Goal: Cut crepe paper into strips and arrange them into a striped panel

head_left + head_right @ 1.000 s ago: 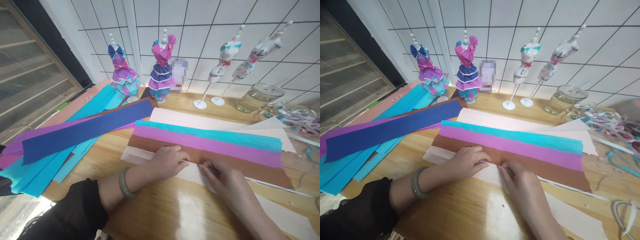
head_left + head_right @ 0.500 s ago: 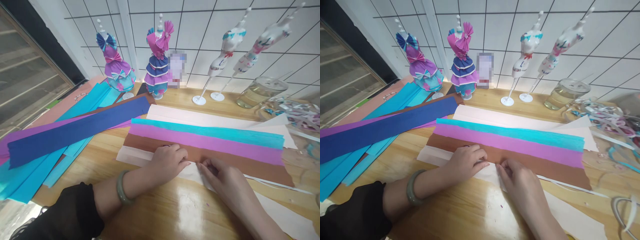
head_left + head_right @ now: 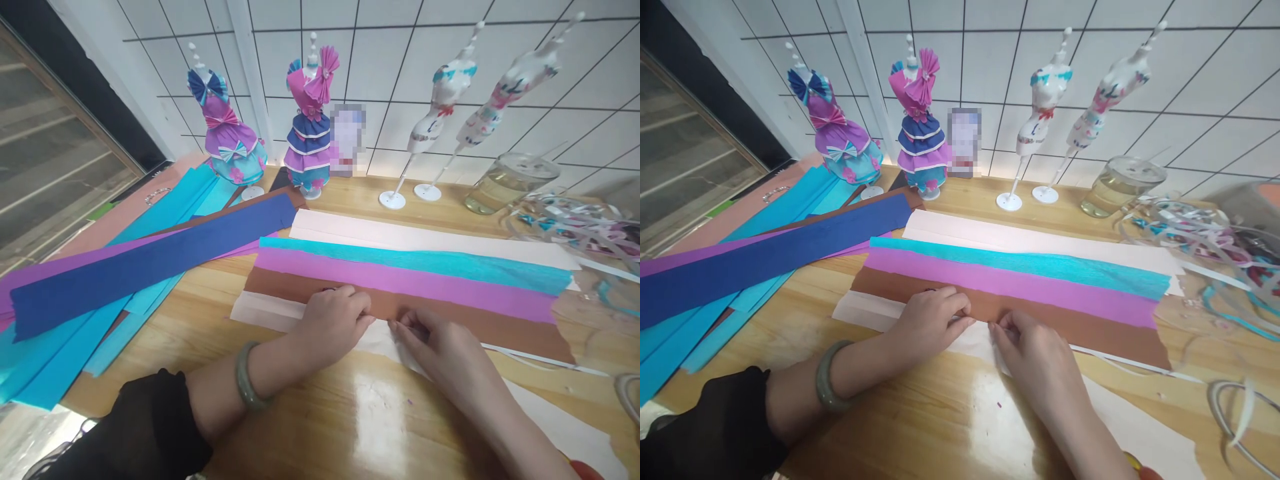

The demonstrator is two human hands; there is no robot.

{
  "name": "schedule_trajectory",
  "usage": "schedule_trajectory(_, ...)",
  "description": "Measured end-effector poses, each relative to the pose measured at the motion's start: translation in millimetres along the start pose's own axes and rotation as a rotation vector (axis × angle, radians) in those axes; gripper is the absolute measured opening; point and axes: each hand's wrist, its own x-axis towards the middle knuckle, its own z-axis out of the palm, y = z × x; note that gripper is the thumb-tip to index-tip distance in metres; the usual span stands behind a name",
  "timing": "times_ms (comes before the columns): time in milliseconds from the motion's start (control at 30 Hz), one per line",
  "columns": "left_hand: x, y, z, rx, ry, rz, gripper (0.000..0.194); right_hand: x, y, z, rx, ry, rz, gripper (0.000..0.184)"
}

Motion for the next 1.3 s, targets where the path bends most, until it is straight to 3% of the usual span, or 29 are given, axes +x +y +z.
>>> schedule_trajectory(267,0,12,-6.9,0.221,-0.035,0.018,0.010,-4,14,-4,0.130,0.010,-0.014,0.018)
schedule_trajectory(400,-2,24,-5.1,0.335,-0.027,0.166,0.010,-14,19,-15,0.034,0.048,-0.047,0.021)
schedule_trajectory(500,-2,27,2.4,0.246,-0.042,0.257,0.013,-21,26,-23,-0.040,0.035,-0.066,0.026)
schedule_trajectory(700,4,20,11.8,-0.022,-0.032,0.208,0.020,-48,25,-36,-0.064,0.065,-0.161,0.028)
schedule_trajectory(900,5,19,6.3,-0.089,-0.052,0.183,0.018,-86,-11,-44,0.254,-0.245,-0.367,0.020)
schedule_trajectory(967,5,18,5.6,-0.096,-0.053,0.188,0.019,-83,-7,-48,0.352,-0.400,-0.368,0.026)
schedule_trajectory(1033,5,18,5.7,-0.108,-0.053,0.195,0.021,-69,6,-49,0.353,-0.452,-0.321,0.034)
schedule_trajectory(1167,5,17,7.3,-0.113,-0.041,0.203,0.021,-29,36,-36,0.121,0.022,-0.217,0.026)
schedule_trajectory(1300,6,17,8.0,-0.113,-0.027,0.196,0.019,-14,41,-16,0.112,0.056,-0.321,0.023)
